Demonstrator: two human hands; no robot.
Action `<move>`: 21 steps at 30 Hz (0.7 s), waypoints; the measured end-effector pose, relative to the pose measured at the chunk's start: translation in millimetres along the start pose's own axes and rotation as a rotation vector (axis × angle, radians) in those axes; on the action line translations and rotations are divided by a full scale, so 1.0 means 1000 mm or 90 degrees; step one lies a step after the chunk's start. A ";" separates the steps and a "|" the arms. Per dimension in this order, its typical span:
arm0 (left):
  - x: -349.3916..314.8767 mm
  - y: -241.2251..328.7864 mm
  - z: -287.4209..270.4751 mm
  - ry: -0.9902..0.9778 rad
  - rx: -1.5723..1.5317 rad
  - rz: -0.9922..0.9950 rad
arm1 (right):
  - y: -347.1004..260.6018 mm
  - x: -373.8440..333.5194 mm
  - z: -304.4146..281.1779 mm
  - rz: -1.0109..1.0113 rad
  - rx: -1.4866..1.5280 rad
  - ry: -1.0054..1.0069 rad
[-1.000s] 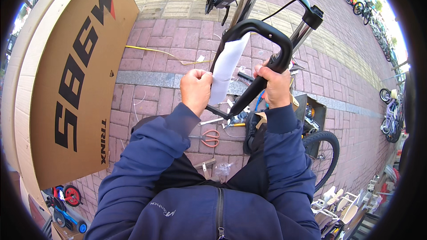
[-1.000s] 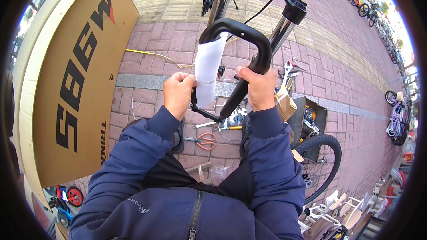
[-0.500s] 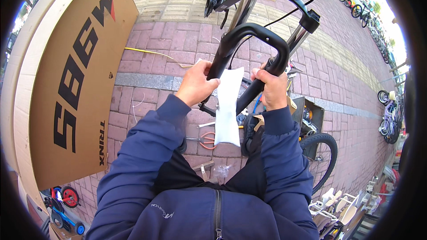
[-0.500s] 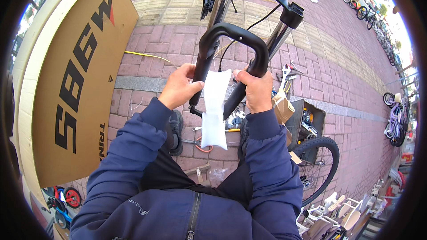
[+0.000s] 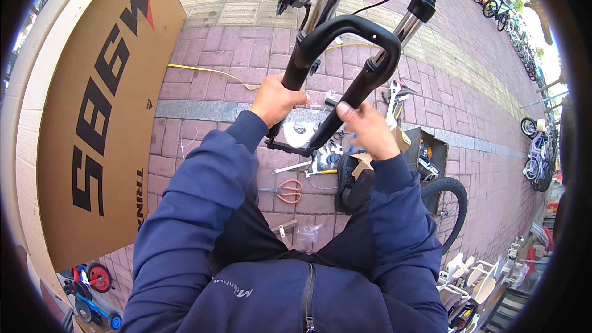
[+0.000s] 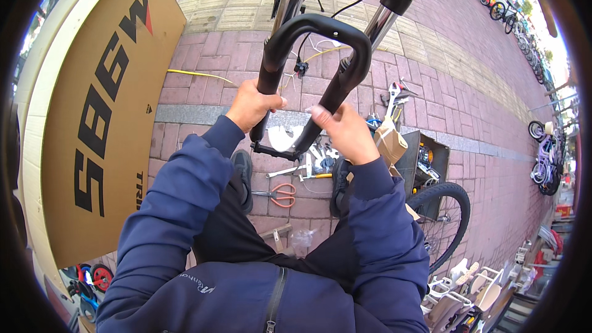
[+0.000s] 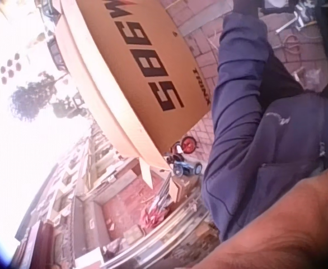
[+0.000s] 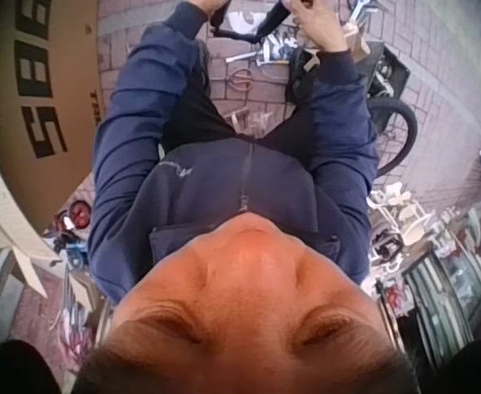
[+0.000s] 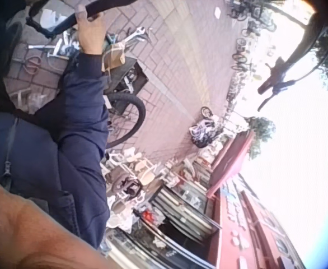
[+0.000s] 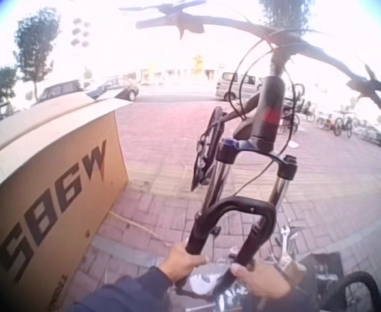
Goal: The person installs a disc brake rotor onto a bicycle wheel using a screwdriver, then attaches a bell to the handlebar and removes protective packaging from the front fork. The wheel is set aside and the bicycle frame is repositioned during the process.
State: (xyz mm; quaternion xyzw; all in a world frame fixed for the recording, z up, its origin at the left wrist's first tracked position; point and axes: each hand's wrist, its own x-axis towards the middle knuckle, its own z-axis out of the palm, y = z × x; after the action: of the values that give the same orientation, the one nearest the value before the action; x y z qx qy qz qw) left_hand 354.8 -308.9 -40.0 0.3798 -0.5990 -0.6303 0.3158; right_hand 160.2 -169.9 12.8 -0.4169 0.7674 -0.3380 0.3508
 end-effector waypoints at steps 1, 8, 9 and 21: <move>0.000 0.000 -0.002 0.014 0.017 0.007 | 0.005 -0.005 0.005 0.021 -0.137 -0.142; -0.003 0.008 -0.012 0.035 0.004 -0.002 | 0.064 -0.012 0.083 0.004 -0.483 -0.327; -0.004 0.009 -0.012 0.033 0.023 0.004 | 0.076 -0.009 0.094 0.028 -0.420 -0.307; 0.001 -0.003 -0.018 0.066 0.056 0.018 | 0.166 0.012 0.144 -0.195 -0.298 0.031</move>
State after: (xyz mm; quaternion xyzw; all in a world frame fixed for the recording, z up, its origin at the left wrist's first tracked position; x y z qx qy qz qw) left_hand 370.2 -318.9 -42.8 0.4172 -0.6140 -0.5783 0.3384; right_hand 206.3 -142.6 -200.4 -0.5896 0.7608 -0.2104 0.1710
